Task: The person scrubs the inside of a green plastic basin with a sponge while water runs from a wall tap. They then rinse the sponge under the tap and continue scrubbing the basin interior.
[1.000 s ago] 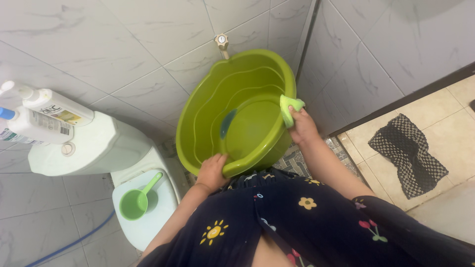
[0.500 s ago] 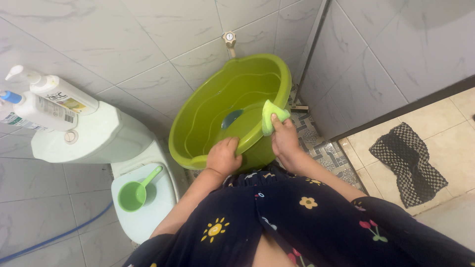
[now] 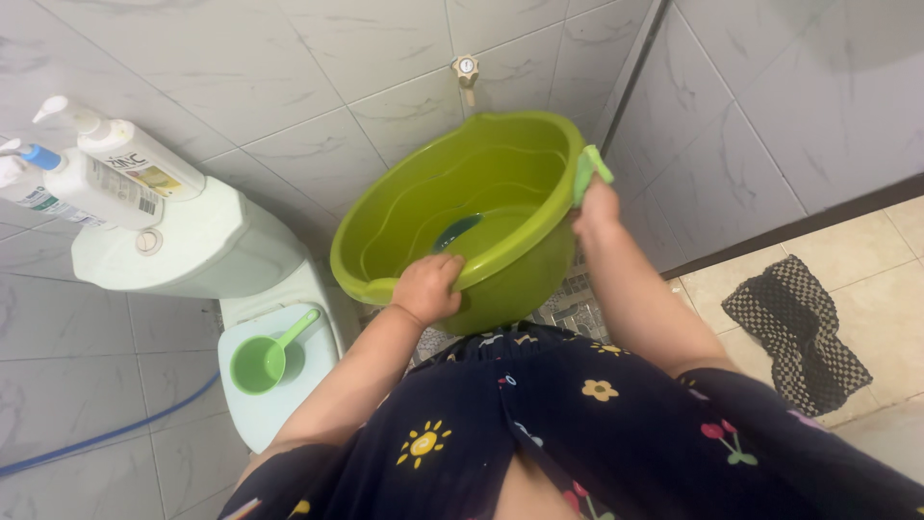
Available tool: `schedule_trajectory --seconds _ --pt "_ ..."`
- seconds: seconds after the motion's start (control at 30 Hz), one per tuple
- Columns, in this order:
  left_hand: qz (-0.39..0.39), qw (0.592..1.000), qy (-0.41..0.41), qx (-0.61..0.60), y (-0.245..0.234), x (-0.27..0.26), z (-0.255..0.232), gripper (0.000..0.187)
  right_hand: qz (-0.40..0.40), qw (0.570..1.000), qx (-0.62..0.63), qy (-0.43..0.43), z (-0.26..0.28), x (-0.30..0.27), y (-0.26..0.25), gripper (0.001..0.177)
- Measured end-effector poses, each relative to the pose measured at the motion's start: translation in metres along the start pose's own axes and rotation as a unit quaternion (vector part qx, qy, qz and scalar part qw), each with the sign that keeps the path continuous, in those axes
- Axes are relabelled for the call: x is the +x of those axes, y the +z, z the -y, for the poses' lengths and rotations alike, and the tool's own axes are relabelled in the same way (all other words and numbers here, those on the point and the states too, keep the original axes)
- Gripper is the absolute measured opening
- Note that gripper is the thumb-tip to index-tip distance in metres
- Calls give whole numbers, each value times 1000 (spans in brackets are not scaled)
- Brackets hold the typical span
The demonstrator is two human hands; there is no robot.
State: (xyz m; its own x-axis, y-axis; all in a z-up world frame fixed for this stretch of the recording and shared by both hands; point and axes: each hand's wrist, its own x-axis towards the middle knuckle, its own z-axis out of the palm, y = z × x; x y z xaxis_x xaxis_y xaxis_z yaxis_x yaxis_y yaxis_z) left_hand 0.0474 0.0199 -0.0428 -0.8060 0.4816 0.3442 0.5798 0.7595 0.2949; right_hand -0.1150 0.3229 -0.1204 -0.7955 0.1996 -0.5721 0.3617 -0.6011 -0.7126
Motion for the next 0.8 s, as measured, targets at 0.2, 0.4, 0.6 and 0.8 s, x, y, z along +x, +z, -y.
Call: schedule_trajectory --seconds 0.2,0.4,0.6,0.8 --pt "19 1000 -20 2 9 -3 -2 48 -60 995 -82 -2 -22 -30 1 55" --pt "3 1000 3 -10 10 -13 -1 50 -64 997 31 -17 -39 -44 4 51" --pt "45 998 10 -31 5 -28 -6 50 64 989 128 31 7 36 -24 37" --pt "87 995 -56 -17 -3 -44 9 27 99 989 105 20 -26 -10 -32 37"
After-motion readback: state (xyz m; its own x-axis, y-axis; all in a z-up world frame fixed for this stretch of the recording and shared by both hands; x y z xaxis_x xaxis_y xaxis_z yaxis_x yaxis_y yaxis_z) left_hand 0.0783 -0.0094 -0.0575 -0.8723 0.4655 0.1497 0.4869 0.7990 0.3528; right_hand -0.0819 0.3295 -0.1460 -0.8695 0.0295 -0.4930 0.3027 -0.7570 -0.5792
